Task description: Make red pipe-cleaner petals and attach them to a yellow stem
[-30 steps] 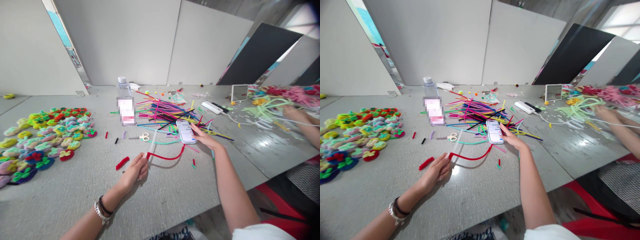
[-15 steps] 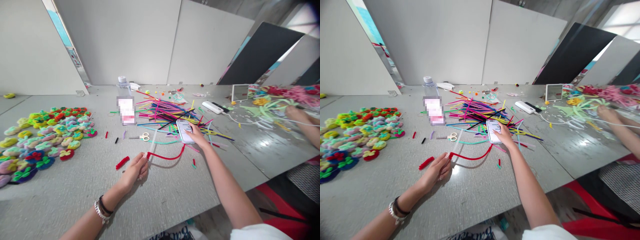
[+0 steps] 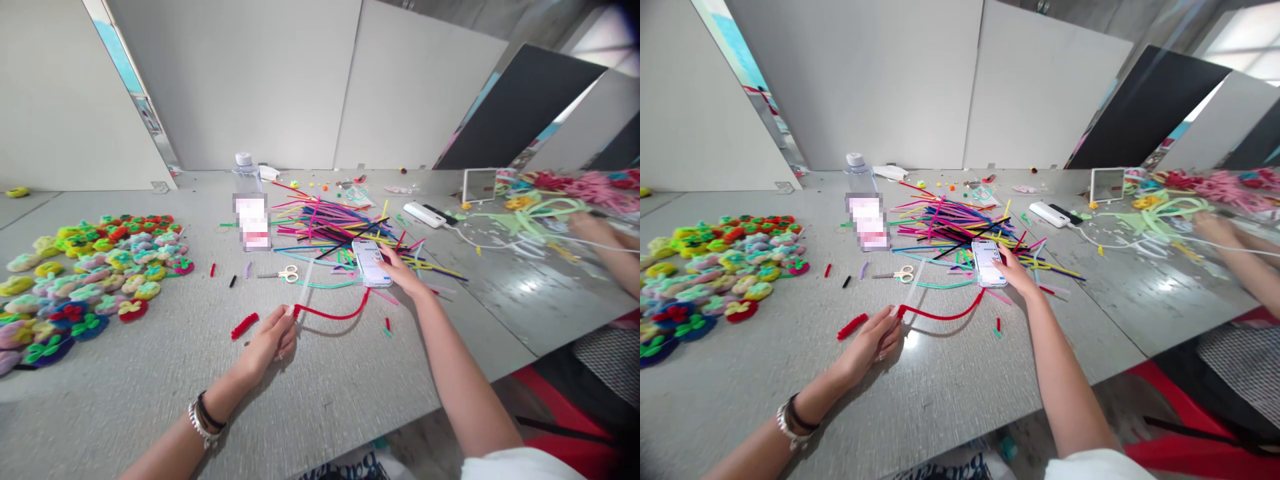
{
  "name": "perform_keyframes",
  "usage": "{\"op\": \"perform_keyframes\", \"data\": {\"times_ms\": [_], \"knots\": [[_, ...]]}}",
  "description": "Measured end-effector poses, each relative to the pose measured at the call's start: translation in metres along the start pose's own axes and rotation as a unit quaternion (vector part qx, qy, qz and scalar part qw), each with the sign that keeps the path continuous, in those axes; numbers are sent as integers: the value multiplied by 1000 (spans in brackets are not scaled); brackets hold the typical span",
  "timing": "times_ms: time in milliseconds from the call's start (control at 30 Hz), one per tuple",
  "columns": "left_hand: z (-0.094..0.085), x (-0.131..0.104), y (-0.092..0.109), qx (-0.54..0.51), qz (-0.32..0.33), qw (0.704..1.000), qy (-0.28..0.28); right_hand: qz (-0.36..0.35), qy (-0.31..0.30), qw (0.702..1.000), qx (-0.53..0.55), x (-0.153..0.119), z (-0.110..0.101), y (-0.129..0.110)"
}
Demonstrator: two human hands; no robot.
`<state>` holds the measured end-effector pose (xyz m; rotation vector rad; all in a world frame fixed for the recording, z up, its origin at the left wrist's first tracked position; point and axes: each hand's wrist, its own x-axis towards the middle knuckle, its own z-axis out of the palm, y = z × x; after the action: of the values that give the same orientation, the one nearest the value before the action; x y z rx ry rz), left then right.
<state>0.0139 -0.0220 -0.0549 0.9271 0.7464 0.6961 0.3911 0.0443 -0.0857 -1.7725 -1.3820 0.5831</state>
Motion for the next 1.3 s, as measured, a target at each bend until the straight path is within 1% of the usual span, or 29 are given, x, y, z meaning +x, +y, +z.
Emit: {"op": "perform_keyframes", "data": {"times_ms": [67, 267, 400, 533, 733, 933, 1067, 1300], "knots": [[0, 0, 0, 0, 1, 1000, -1, 1, 2, 1000, 17, 1, -2, 2], [0, 0, 0, 2, 4, 1000, -4, -9, 38, 999, 24, 6, 3, 6], [0, 1, 0, 3, 5, 1000, -7, -16, 41, 999, 26, 6, 3, 7], [1, 0, 1, 9, 6, 1000, -7, -6, 39, 999, 24, 6, 3, 7], [1, 0, 2, 6, 5, 1000, -7, 7, 32, 999, 25, 6, 3, 4], [1, 0, 1, 10, 6, 1000, -9, -11, 25, 999, 17, 2, 3, 0], [1, -1, 2, 12, 5, 1000, -7, -24, 7, 1000, 8, -1, 1, -5], [0, 0, 0, 14, 6, 1000, -12, -26, -24, 999, -4, -4, -3, -7]]}}
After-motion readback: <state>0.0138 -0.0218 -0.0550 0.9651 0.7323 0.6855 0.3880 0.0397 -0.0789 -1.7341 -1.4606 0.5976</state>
